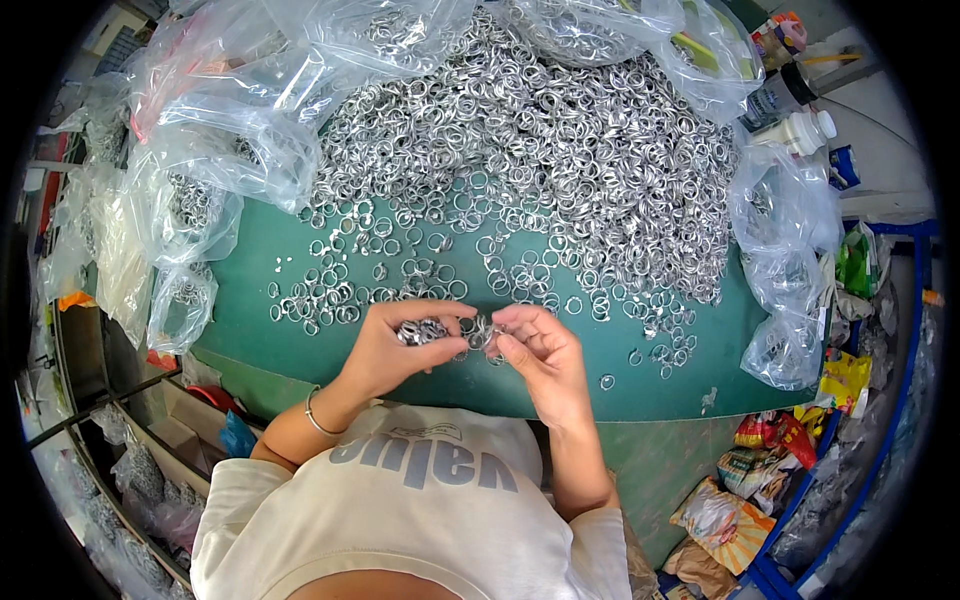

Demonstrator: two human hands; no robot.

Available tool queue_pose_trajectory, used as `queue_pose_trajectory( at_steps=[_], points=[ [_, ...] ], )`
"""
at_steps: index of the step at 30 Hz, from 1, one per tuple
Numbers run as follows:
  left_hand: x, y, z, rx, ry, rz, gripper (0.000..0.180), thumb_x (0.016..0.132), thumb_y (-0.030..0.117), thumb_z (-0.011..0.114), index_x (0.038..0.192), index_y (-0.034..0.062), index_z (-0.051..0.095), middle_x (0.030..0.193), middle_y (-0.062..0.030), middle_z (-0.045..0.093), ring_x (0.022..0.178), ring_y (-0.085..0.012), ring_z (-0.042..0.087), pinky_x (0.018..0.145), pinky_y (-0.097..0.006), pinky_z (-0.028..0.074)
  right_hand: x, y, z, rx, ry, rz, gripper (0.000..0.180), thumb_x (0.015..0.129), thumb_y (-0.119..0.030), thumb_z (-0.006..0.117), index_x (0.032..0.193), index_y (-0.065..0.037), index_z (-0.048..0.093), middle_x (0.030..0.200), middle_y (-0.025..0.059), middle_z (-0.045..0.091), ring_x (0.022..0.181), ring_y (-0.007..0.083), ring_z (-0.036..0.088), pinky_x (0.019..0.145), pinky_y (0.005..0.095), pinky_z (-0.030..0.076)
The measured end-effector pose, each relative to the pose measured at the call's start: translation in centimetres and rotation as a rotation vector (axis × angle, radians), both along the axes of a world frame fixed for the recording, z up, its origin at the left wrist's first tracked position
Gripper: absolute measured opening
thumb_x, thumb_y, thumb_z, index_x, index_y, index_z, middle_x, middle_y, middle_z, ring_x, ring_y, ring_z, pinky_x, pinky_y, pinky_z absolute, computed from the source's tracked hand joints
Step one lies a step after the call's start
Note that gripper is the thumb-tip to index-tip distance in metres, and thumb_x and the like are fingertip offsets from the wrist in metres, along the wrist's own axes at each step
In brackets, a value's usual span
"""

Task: The person sorts small metal rings by hand on a green workbench, picking up individual rings from a pile and placing them into plastic bags.

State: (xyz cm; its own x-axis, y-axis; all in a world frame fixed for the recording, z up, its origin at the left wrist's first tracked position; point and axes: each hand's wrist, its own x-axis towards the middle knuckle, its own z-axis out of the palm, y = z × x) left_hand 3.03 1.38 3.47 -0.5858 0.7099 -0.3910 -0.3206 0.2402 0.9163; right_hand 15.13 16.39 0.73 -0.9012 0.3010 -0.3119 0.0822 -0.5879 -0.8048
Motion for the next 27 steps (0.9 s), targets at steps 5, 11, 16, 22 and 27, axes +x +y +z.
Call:
queue_pose_trajectory(
  at_steps=[5,11,16,22,27],
  points=[
    [-1.5,0.4,-0.9,0.057,0.218,-0.161,0.024,0.076,0.004,0.069,0.101,0.0045,0.07,0.076,-0.0022,0.063,0.065,-0.0076,0.056,0.06,-0.024,0.046,0.1,0.5,0.3,0.15,0.009,0.106,0.019,0.087,0.002,0.058,0.106,0.002,0.056,0.093,0.006,0.06,0.083,0.0118,0.058,0.071,0.0238,0.047],
    [-2.3,1.2,-2.1,0.042,0.093,-0.343,0.013,0.077,0.006,0.07,0.089,0.0041,0.072,0.071,-0.0028,0.062,0.062,-0.0086,0.057,0.055,-0.023,0.044,0.0,-0.1,0.8,0.255,-0.01,0.051,0.017,0.085,0.007,0.058,0.101,0.004,0.059,0.092,0.0057,0.059,0.08,0.0105,0.057,0.07,0.0235,0.046],
    [-1.9,1.5,-2.3,-0.062,-0.091,-0.204,0.011,0.078,0.011,0.069,0.085,0.0026,0.072,0.072,-0.0031,0.063,0.059,-0.0085,0.057,0.045,-0.02,0.04,-0.5,-0.7,0.7,0.77,-0.008,-0.067,0.017,0.08,0.012,0.058,0.096,0.005,0.061,0.096,0.0078,0.058,0.077,0.0114,0.058,0.068,0.0237,0.048],
    [-1.9,1.6,-3.5,-0.05,-0.502,-0.11,0.019,0.08,0.015,0.069,0.091,-0.0002,0.069,0.074,-0.0061,0.064,0.057,-0.0113,0.059,0.041,-0.021,0.04,-1.1,-1.0,0.6,1.161,0.078,-0.161,0.021,0.08,0.013,0.055,0.098,0.004,0.06,0.102,0.0104,0.057,0.076,0.0146,0.058,0.066,0.0251,0.048],
    [-1.5,1.4,-3.9,0.116,-0.836,-0.054,0.019,0.083,0.018,0.066,0.092,0.0014,0.065,0.076,-0.0061,0.063,0.06,-0.0126,0.058,0.04,-0.021,0.039,-1.1,-1.4,-0.5,0.964,0.137,-0.296,0.025,0.079,0.012,0.056,0.102,0.004,0.06,0.1,0.0116,0.057,0.075,0.0141,0.055,0.065,0.0244,0.046]
  ],
)
